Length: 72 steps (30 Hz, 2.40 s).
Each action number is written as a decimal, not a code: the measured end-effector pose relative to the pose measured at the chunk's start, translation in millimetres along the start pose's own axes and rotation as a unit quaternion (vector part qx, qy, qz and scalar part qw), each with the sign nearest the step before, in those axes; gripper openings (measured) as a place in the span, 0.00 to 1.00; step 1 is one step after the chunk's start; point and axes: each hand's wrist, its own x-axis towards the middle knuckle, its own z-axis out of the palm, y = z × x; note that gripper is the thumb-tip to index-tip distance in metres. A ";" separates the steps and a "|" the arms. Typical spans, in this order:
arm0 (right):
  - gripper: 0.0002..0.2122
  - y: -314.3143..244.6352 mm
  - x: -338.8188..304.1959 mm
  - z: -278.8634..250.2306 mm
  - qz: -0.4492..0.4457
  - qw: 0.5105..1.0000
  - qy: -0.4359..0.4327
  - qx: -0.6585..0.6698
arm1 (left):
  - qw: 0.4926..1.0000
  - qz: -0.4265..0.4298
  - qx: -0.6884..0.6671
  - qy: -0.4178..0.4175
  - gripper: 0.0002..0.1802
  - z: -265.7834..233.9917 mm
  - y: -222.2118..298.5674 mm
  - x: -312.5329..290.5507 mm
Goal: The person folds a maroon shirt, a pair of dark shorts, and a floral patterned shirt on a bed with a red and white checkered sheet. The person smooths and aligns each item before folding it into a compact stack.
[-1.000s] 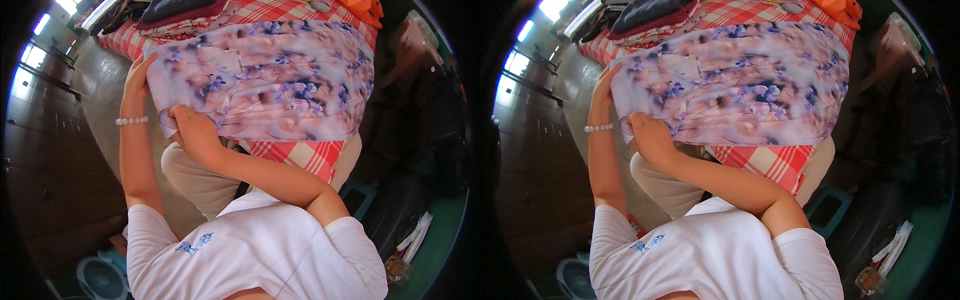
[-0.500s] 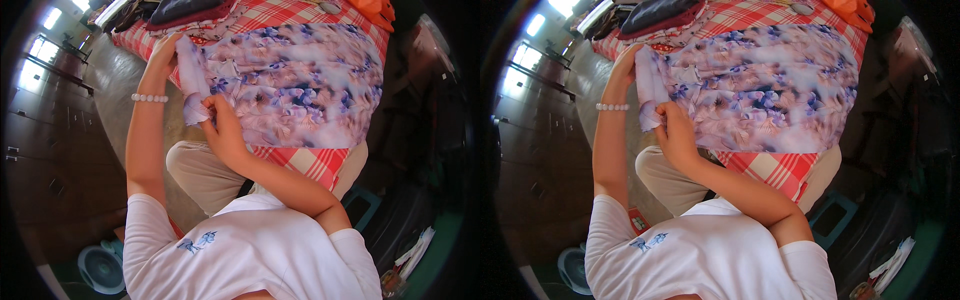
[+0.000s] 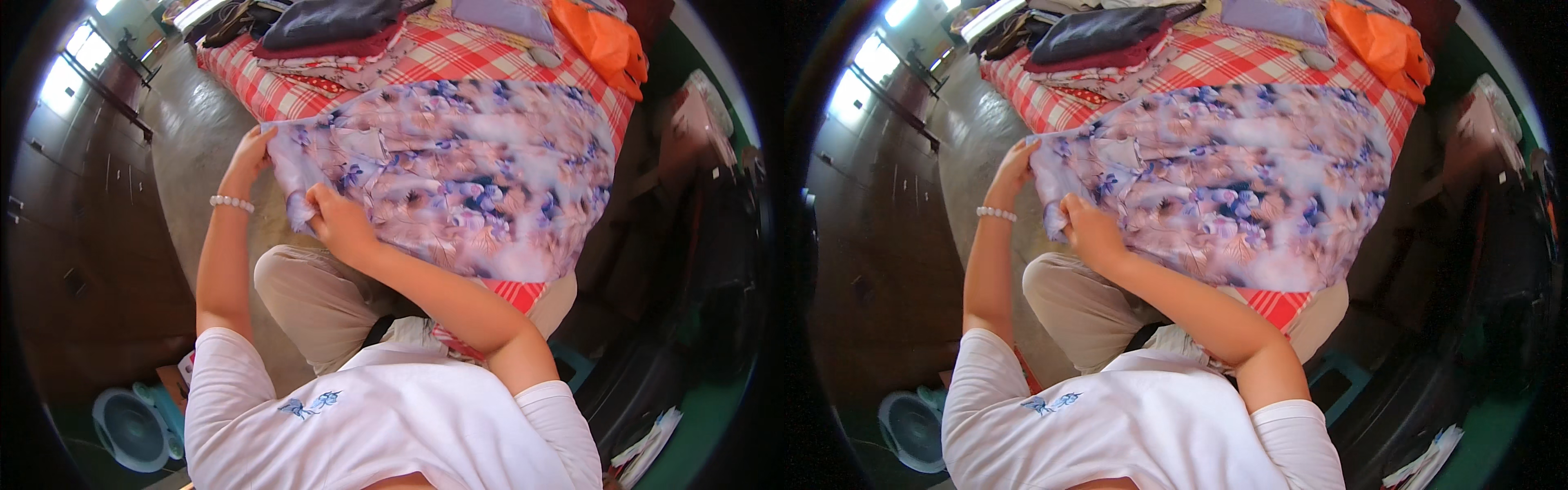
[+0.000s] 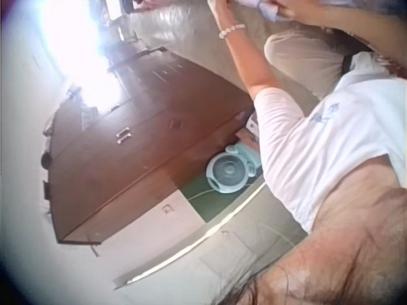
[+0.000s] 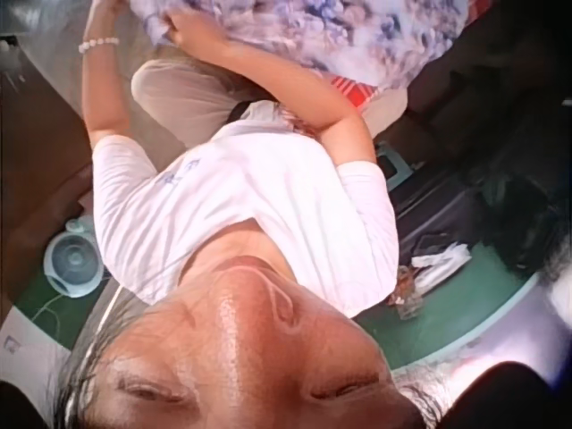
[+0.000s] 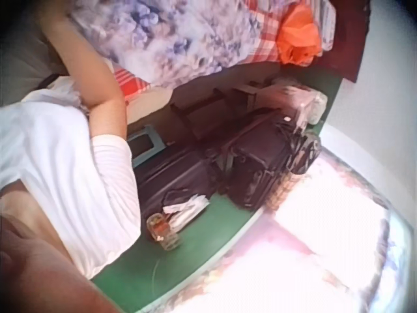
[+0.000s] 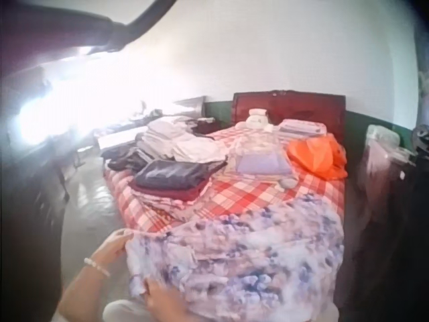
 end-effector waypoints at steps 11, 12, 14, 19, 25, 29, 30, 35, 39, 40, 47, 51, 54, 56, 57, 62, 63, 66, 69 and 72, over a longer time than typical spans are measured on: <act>0.06 29.1 80.2 -76.3 -0.048 0.991 -0.062 -0.111 | 0.993 0.057 -0.088 0.049 0.11 26.4 -58.7 -25.8; 0.10 60.6 106.2 -105.2 -0.079 0.982 -0.032 -0.169 | 0.994 0.058 -0.082 0.052 0.12 27.6 -58.0 -30.5; 0.16 90.3 151.1 -159.8 -0.022 0.956 -0.034 -0.290 | 0.993 0.076 -0.066 0.052 0.11 30.5 -52.4 -34.0; 0.19 190.7 196.9 -229.3 -0.043 0.961 -0.096 -0.254 | 0.988 0.093 -0.105 0.058 0.09 35.1 -58.5 -21.6; 0.15 144.8 235.5 -223.0 0.169 0.953 -0.136 -0.213 | 0.982 0.119 -0.129 0.075 0.08 38.2 -62.1 -20.9; 0.09 151.5 225.1 -200.7 0.003 0.922 0.002 -0.388 | 0.979 0.142 -0.127 0.074 0.08 42.7 -59.8 -15.2; 0.10 165.8 217.2 -198.6 -0.033 0.921 0.009 -0.388 | 0.978 0.143 -0.130 0.074 0.09 45.0 -60.9 -12.2; 0.21 147.2 187.8 -186.1 -0.072 0.946 0.046 -0.312 | 0.980 0.148 -0.107 0.080 0.11 37.0 -75.5 -7.9; 0.13 135.6 156.2 -188.1 -0.025 0.943 -0.075 -0.324 | 0.980 0.152 -0.105 0.081 0.11 45.8 -61.6 -11.4; 0.11 140.2 150.6 -187.8 -0.070 0.932 -0.012 -0.356 | 0.984 0.130 -0.105 0.066 0.12 46.0 -64.8 -8.6; 0.07 2.7 28.3 -21.9 -0.300 0.893 -0.120 -0.312 | 0.984 0.113 -0.122 0.056 0.12 42.2 -76.5 0.6; 0.15 10.6 -21.3 79.7 -0.293 0.836 -0.238 -0.399 | 0.988 0.071 -0.133 0.035 0.12 39.1 -60.9 -3.8; 0.12 12.5 -14.4 136.6 -0.134 0.743 -0.289 -0.589 | 0.992 0.056 -0.115 0.019 0.11 33.4 -49.7 -7.2; 0.12 16.5 -6.3 147.7 -0.136 0.634 -0.304 -0.698 | 0.996 0.049 -0.074 0.017 0.11 32.9 -43.6 -6.8; 0.12 20.0 -2.8 148.8 -0.132 0.574 -0.309 -0.747 | 0.996 0.050 -0.073 0.012 0.11 32.8 -40.7 -5.1; 0.11 41.6 0.9 140.4 -0.085 0.443 -0.378 -0.808 | 0.995 0.039 -0.097 -0.003 0.10 29.0 -38.3 -2.2; 0.10 38.3 2.2 133.7 -0.095 0.472 -0.375 -0.793 | 0.995 0.033 -0.097 0.002 0.10 29.0 -38.3 -3.2; 0.10 19.1 1.3 116.0 -0.128 0.551 -0.343 -0.750 | 0.997 0.031 -0.072 -0.020 0.10 26.7 -36.8 -0.6; 0.06 9.3 -1.1 102.5 -0.189 0.678 -0.317 -0.636 | 0.996 0.048 -0.069 -0.032 0.10 20.1 -33.0 0.3; 0.03 -2.4 3.2 83.6 -0.252 0.802 -0.197 -0.504 | 0.993 0.061 -0.096 -0.014 0.11 20.0 -15.6 -12.8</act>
